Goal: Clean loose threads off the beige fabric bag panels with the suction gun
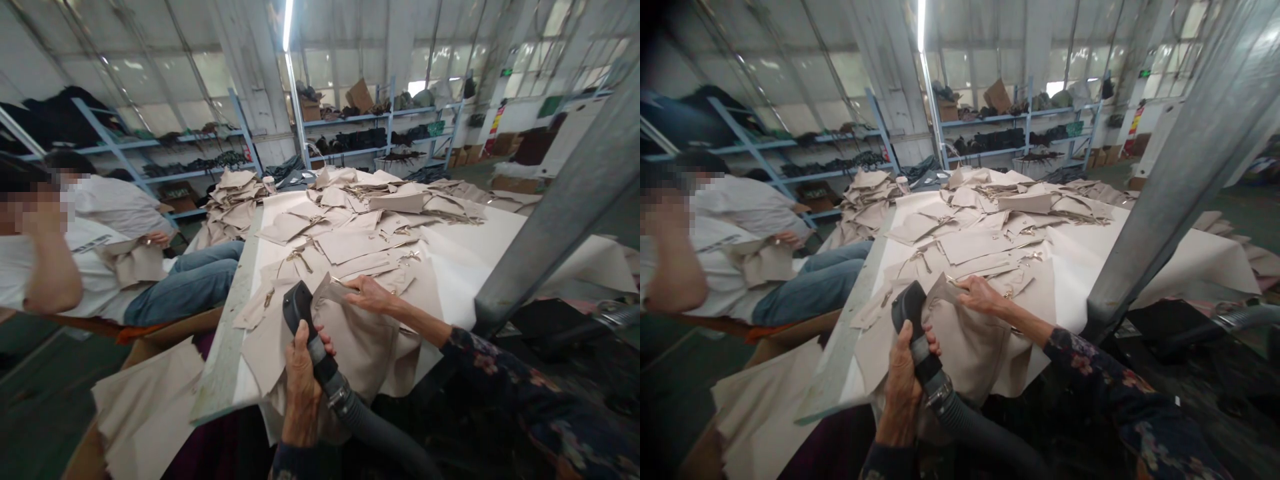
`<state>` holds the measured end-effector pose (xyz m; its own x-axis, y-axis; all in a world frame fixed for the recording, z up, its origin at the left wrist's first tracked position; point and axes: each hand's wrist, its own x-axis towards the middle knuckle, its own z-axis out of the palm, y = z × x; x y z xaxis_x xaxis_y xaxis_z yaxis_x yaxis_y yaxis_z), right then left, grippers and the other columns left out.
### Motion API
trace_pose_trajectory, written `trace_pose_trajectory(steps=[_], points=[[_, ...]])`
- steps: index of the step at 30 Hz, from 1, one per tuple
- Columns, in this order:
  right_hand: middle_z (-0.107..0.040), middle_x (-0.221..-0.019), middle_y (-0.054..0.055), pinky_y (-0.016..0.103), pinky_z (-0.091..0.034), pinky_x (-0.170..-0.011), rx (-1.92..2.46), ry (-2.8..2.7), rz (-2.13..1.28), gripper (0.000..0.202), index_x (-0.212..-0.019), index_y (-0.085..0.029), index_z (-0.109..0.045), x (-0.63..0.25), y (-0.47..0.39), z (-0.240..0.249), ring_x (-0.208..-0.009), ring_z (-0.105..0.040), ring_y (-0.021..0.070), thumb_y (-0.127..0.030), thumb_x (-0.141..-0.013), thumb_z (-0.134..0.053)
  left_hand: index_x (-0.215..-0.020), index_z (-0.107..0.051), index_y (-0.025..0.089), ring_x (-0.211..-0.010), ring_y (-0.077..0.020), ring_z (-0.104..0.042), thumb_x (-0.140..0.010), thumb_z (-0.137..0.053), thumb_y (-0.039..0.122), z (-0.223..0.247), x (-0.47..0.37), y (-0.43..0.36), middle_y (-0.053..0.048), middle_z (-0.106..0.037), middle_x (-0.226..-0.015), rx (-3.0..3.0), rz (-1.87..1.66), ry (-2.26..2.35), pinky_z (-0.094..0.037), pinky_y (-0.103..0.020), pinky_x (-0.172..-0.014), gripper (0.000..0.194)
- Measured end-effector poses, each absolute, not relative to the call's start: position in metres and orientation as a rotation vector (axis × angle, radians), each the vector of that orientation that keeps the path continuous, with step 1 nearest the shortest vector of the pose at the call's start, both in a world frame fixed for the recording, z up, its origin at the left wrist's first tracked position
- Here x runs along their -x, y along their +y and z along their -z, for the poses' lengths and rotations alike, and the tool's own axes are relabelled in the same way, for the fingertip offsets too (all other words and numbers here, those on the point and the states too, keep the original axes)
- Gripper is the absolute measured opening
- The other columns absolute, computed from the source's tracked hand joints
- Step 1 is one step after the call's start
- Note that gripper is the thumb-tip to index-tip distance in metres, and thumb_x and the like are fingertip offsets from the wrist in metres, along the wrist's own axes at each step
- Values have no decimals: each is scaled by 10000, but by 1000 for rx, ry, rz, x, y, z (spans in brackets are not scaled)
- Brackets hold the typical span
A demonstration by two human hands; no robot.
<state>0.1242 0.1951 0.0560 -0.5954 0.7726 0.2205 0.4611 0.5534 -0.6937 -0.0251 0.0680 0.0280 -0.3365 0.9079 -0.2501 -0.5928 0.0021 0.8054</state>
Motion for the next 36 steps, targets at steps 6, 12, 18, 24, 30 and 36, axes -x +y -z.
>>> trace_pose_trajectory(steps=[6, 12, 18, 24, 30, 36], points=[[-326, -558, -48, 216, -229, -505, 964, -2230, -923, 139, -590, -163, -459, -114, 193, -56, -545, -331, 88, -200, -723, -451, -852, -587, 119, -412, -105, -543, -761, -632, 531, -29, 11, 42, 4, -612, -569, -489, -1551, 1067, -390, -190, -378, 425], [-376, -589, -39, 208, -256, -496, 818, -2219, -1054, 175, -677, -143, -551, -113, 189, -51, -548, -340, 92, -248, -776, -452, -833, -587, 118, -398, -117, -551, -745, -636, 559, -21, -2, 32, 0, -611, -560, -552, -1449, 1101, -382, -202, -376, 453], [-394, -570, -33, 224, -271, -533, 825, -2272, -874, 195, -694, -128, -609, -116, 179, -47, -557, -380, 102, -180, -796, -450, -817, -602, 105, -408, -108, -549, -694, -680, 555, -25, 18, 40, -7, -617, -569, -476, -1558, 1161, -401, -201, -390, 473], [-649, -745, 46, 257, -297, -583, 982, -2397, -417, 325, -1007, -220, -689, -105, 163, -45, -667, -551, 169, -143, -848, -416, -843, -600, 132, -429, -103, -535, -734, -652, 534, -52, 34, 17, 9, -599, -580, -448, -1563, 1077, -398, -196, -391, 419], [-671, -878, 58, 292, -257, -500, 1063, -2532, 39, 448, -1248, -281, -580, -100, 141, -42, -632, -571, 182, -127, -872, -390, -835, -605, 141, -436, -109, -525, -769, -622, 511, -63, 29, 3, 6, -585, -565, -510, -1557, 990, -412, -211, -420, 376], [-653, -884, 75, 297, -386, -551, 954, -2547, 359, 449, -1345, -204, -482, -100, 130, -29, -722, -605, 197, -118, -914, -386, -826, -612, 135, -451, -97, -520, -790, -610, 502, -64, 26, 12, 15, -561, -565, -528, -1550, 944, -429, -206, -452, 369]])
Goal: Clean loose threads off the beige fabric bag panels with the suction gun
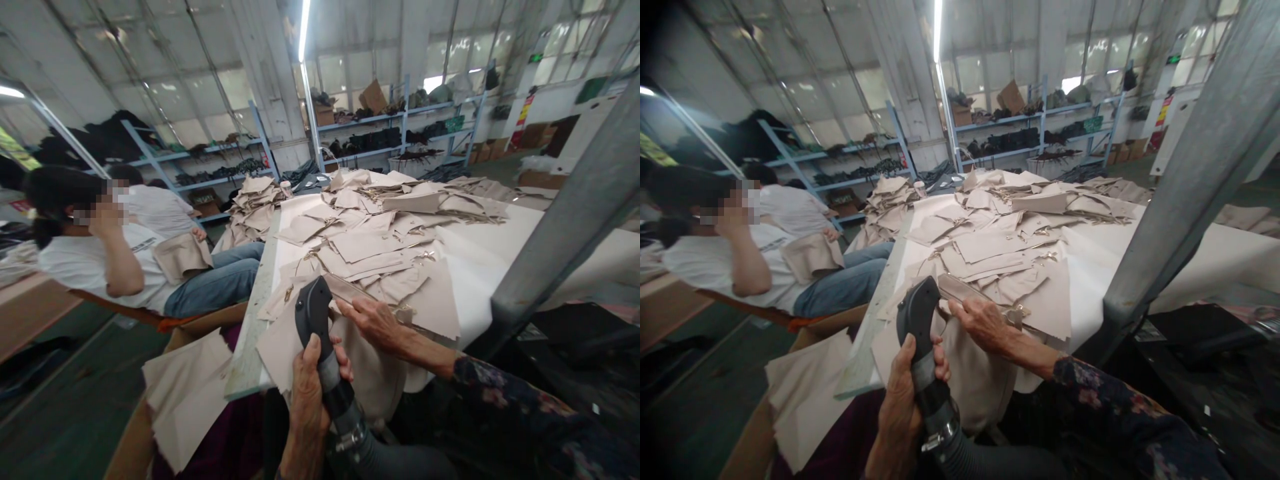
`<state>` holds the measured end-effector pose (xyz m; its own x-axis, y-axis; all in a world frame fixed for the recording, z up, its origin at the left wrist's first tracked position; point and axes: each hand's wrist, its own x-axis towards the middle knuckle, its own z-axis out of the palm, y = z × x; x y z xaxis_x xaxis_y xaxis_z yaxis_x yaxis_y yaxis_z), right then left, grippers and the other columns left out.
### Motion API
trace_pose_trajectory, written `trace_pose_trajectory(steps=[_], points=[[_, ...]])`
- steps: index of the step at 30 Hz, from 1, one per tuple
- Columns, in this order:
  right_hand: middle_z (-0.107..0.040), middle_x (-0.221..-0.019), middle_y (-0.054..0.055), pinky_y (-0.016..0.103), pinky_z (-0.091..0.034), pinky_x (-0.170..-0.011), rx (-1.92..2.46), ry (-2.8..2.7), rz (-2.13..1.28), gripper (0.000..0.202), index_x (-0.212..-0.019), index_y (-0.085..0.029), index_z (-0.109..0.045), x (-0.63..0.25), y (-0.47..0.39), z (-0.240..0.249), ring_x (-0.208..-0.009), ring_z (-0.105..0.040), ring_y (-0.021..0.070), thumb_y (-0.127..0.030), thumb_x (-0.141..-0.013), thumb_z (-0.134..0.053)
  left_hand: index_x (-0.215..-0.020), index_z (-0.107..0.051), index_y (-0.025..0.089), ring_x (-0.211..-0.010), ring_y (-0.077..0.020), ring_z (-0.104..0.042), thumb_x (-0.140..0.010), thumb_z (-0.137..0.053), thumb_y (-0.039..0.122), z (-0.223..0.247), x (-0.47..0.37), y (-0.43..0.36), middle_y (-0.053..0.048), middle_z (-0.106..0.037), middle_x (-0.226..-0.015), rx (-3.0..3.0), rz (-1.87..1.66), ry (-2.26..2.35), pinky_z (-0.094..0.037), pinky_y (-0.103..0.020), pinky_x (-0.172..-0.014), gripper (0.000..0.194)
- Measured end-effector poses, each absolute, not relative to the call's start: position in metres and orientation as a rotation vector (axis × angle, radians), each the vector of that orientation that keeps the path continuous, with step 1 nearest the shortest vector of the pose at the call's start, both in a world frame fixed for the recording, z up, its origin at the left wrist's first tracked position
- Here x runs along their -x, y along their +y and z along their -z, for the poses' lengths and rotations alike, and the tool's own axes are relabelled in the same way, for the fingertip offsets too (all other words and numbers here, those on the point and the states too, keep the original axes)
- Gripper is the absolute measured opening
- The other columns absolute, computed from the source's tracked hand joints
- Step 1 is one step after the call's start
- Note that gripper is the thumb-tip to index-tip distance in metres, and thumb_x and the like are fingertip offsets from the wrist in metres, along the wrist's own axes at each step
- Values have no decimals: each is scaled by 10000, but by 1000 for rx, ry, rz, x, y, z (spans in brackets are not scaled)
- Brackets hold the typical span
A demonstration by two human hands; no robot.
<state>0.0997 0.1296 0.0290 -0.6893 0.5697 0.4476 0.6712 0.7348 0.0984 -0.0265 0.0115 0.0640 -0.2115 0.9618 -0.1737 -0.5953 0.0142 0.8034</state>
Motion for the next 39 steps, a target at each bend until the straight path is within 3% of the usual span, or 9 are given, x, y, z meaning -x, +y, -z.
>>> trace_pose_trajectory(steps=[10, 15, 22, 30, 39], points=[[-617, -789, 74, 317, -425, -502, 841, -2469, 688, 410, -1286, -107, -513, -91, 122, -24, -653, -580, 214, -83, -878, -481, -824, -618, 131, -446, -85, -494, -726, -678, 512, -70, 46, -11, 3, -575, -583, -384, -1602, 953, -385, -183, -422, 399], [-617, -790, 82, 327, -418, -495, 728, -2454, 771, 390, -1281, -71, -520, -90, 118, -21, -666, -570, 219, -103, -897, -457, -833, -613, 125, -451, -85, -492, -776, -630, 497, -70, 41, -10, 4, -564, -584, -407, -1552, 885, -408, -197, -442, 377], [-598, -753, 64, 309, -366, -554, 650, -2453, 815, 375, -1302, -133, -525, -97, 136, -28, -685, -530, 179, -121, -963, -365, -814, -602, 119, -445, -100, -504, -800, -609, 493, -73, 39, -6, -6, -578, -568, -408, -1482, 881, -435, -227, -457, 375], [-555, -704, 40, 296, -288, -546, 465, -2470, 904, 371, -1278, -194, -563, -112, 195, -57, -661, -466, 154, -112, -960, -390, -810, -622, 96, -444, -93, -496, -803, -620, 475, -64, 53, -18, -4, -564, -552, -345, -1534, 881, -416, -217, -451, 379], [-519, -683, 16, 295, -282, -540, 317, -2336, 989, 386, -1315, -168, -520, -113, 190, -44, -642, -444, 146, -115, -940, -443, -809, -627, 110, -422, -90, -493, -802, -606, 503, -67, 48, -2, 3, -567, -546, -389, -1518, 771, -410, -218, -441, 393]])
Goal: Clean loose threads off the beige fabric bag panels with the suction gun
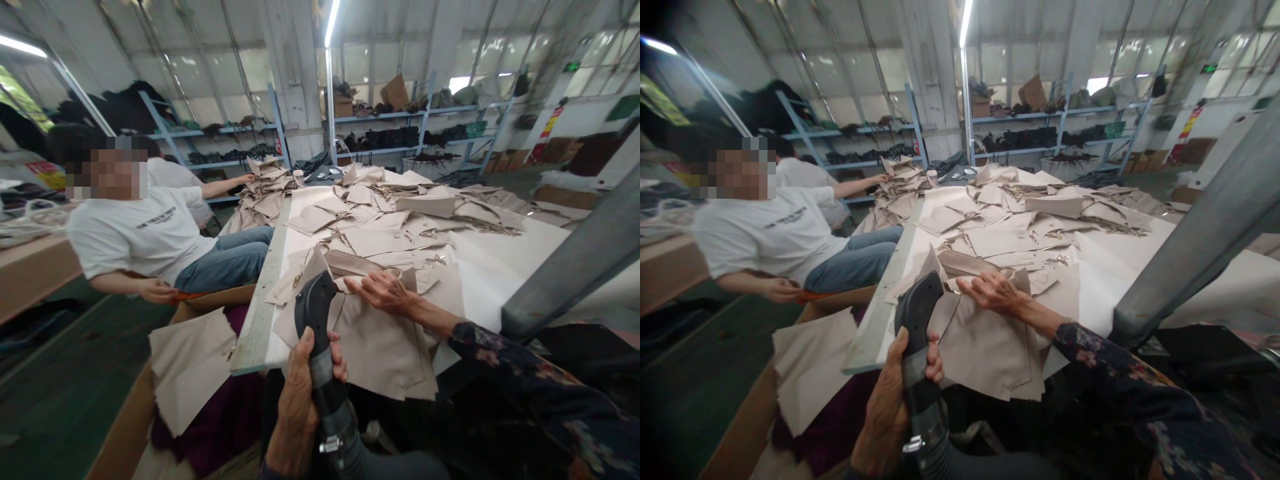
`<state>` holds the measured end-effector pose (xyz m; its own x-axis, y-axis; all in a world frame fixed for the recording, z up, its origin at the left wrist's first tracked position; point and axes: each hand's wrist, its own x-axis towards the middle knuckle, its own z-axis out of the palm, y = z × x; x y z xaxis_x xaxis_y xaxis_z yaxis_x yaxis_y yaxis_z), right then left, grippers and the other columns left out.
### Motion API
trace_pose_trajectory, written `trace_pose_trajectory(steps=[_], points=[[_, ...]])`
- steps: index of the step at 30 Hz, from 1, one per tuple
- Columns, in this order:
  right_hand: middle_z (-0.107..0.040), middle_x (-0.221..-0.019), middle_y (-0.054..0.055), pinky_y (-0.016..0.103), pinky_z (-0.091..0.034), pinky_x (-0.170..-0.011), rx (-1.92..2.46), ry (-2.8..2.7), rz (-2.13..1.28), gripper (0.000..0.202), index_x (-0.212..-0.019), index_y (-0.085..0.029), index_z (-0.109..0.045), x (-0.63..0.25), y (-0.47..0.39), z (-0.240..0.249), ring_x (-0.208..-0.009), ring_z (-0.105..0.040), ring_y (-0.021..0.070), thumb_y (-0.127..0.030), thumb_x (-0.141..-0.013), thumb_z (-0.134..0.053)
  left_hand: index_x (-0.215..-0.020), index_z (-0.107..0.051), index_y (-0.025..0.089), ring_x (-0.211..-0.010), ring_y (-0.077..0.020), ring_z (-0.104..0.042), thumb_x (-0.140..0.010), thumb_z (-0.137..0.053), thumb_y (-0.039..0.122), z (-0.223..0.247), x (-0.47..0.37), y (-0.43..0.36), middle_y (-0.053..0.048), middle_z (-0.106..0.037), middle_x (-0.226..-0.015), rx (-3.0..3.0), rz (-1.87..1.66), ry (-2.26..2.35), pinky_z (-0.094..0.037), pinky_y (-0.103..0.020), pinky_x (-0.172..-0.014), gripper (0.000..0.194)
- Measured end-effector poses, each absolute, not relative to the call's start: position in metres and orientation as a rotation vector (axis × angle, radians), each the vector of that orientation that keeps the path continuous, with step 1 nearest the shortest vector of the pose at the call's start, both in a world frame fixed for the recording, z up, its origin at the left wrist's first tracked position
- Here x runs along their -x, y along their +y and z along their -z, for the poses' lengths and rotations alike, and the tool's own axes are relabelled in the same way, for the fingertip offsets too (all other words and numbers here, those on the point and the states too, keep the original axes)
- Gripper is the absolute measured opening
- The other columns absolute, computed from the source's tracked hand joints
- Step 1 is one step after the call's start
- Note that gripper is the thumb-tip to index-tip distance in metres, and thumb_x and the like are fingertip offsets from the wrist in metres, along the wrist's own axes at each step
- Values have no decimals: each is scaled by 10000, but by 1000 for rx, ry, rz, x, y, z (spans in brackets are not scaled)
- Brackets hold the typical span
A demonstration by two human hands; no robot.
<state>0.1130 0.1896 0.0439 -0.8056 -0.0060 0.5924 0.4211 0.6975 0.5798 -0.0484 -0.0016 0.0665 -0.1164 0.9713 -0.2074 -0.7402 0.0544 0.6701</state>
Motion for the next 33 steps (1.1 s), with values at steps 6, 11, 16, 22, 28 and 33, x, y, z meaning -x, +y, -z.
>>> trace_pose_trajectory(steps=[6, 11, 16, 22, 28, 33], points=[[-512, -661, 9, 283, -291, -540, 326, -2356, 936, 374, -1299, -186, -540, -117, 186, -46, -628, -444, 142, -118, -951, -422, -797, -619, 105, -424, -85, -481, -774, -635, 507, -68, 43, 19, 7, -558, -541, -374, -1493, 717, -409, -215, -440, 403], [-612, -767, 53, 269, -331, -595, 680, -2537, 648, 384, -1277, -188, -568, -117, 186, -43, -718, -525, 161, -110, -947, -386, -800, -614, 102, -441, -77, -481, -797, -618, 480, -63, 56, 18, 5, -556, -552, -327, -1560, 746, -409, -197, -447, 378], [-641, -828, 68, 248, -302, -599, 1131, -2404, -22, 313, -1063, -165, -657, -104, 196, -61, -709, -527, 161, -145, -885, -401, -800, -614, 112, -436, -80, -476, -765, -648, 483, -54, 71, 2, 9, -552, -548, -306, -1618, 828, -412, -198, -440, 375], [-326, -513, -36, 241, -222, -516, 1198, -2241, -359, 212, -551, -162, -469, -83, 214, -90, -533, -354, 106, -214, -754, -436, -817, -605, 130, -442, -102, -494, -738, -668, 495, -50, 75, -14, 11, -557, -555, -249, -1583, 843, -401, -214, -430, 379], [-270, -526, -48, 248, -190, -495, 1100, -2210, -547, 201, -557, -190, -354, -59, 205, -96, -522, -309, 92, -271, -729, -418, -847, -608, 142, -456, -113, -511, -799, -607, 494, -59, 65, -32, 1, -570, -573, -341, -1606, 859, -408, -230, -452, 355], [-255, -544, -50, 245, -181, -490, 970, -2208, -688, 233, -569, -195, -347, -48, 187, -96, -525, -275, 89, -322, -753, -413, -826, -612, 137, -422, -115, -504, -781, -608, 531, -56, 53, -24, -3, -572, -548, -380, -1551, 834, -397, -233, -427, 397]])
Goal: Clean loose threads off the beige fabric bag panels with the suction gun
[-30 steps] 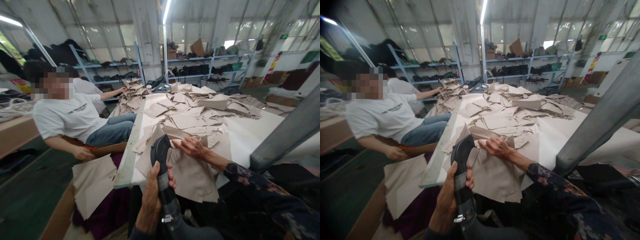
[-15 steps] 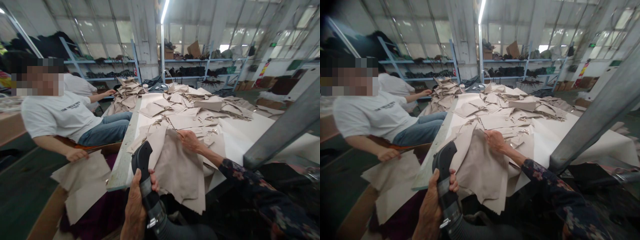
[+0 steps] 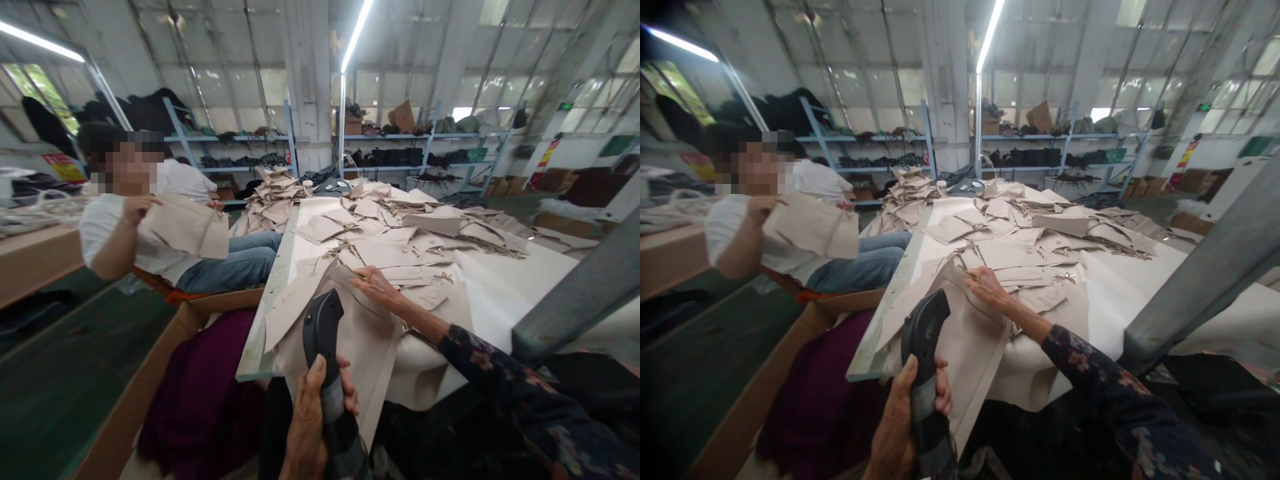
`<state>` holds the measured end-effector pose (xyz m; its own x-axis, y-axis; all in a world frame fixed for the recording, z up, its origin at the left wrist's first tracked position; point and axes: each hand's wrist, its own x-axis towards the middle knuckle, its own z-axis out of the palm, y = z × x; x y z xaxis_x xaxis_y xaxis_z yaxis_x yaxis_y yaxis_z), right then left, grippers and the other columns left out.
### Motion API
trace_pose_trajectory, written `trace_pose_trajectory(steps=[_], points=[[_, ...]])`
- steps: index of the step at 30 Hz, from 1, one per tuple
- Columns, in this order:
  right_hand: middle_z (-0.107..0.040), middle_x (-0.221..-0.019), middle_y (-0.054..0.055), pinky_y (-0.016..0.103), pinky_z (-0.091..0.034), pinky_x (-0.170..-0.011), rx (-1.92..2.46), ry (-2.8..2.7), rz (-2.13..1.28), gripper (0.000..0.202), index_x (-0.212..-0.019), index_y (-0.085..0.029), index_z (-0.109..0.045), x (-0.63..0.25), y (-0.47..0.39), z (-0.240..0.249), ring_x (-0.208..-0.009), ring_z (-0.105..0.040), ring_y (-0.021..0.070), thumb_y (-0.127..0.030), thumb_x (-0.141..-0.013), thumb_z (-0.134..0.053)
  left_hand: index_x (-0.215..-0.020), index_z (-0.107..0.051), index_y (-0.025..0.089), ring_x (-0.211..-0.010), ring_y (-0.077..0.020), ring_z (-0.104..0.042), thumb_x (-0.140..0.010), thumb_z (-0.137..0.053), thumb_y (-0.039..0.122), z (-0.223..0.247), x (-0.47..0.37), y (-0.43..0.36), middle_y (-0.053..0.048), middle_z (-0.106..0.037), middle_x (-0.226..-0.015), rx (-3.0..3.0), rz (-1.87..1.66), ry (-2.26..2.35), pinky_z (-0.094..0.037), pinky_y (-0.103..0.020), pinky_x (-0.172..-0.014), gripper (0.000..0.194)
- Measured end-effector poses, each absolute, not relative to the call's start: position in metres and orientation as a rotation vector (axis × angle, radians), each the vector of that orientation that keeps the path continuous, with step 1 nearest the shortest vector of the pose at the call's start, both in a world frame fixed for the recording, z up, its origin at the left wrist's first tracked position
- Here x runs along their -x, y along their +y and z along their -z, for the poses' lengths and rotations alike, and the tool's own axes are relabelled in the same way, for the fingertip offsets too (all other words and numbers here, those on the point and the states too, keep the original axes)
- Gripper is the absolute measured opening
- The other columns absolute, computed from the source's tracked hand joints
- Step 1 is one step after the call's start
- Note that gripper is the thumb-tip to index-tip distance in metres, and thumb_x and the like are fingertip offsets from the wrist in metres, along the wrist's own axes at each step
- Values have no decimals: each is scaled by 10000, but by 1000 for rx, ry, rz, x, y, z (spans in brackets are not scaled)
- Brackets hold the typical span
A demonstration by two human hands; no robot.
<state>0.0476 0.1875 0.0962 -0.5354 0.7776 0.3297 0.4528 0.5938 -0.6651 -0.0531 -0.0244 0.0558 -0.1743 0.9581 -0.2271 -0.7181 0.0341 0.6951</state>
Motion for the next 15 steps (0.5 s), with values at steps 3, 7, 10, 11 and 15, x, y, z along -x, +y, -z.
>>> trace_pose_trajectory(steps=[3, 7, 10, 11, 15], points=[[-257, -554, -51, 242, -177, -489, 891, -2173, -794, 261, -569, -195, -334, -50, 179, -94, -523, -263, 82, -331, -761, -447, -806, -614, 127, -413, -110, -501, -776, -613, 529, -55, 53, -13, -3, -573, -537, -400, -1575, 827, -392, -228, -424, 404], [-279, -565, -49, 237, -183, -481, 846, -2180, -900, 241, -593, -181, -404, -56, 168, -88, -531, -264, 84, -309, -793, -443, -793, -610, 123, -405, -107, -505, -742, -648, 539, -57, 56, -2, -1, -575, -530, -397, -1575, 844, -378, -215, -412, 420], [-301, -590, -45, 232, -209, -492, 783, -2203, -963, 238, -628, -170, -457, -59, 161, -81, -552, -283, 89, -302, -826, -438, -793, -612, 119, -420, -107, -512, -732, -662, 526, -57, 58, 6, -1, -577, -539, -398, -1573, 827, -383, -212, -418, 415], [-301, -594, -44, 232, -213, -497, 764, -2205, -974, 246, -627, -170, -452, -59, 159, -78, -557, -281, 89, -301, -835, -441, -792, -613, 116, -423, -106, -512, -732, -662, 523, -57, 57, 8, -1, -578, -542, -391, -1578, 821, -385, -211, -418, 414], [-316, -602, -39, 234, -226, -507, 726, -2228, -998, 274, -617, -168, -454, -63, 151, -71, -567, -293, 94, -309, -852, -454, -787, -614, 107, -421, -104, -510, -740, -653, 524, -53, 59, 18, -3, -579, -542, -368, -1625, 826, -399, -213, -422, 421]])
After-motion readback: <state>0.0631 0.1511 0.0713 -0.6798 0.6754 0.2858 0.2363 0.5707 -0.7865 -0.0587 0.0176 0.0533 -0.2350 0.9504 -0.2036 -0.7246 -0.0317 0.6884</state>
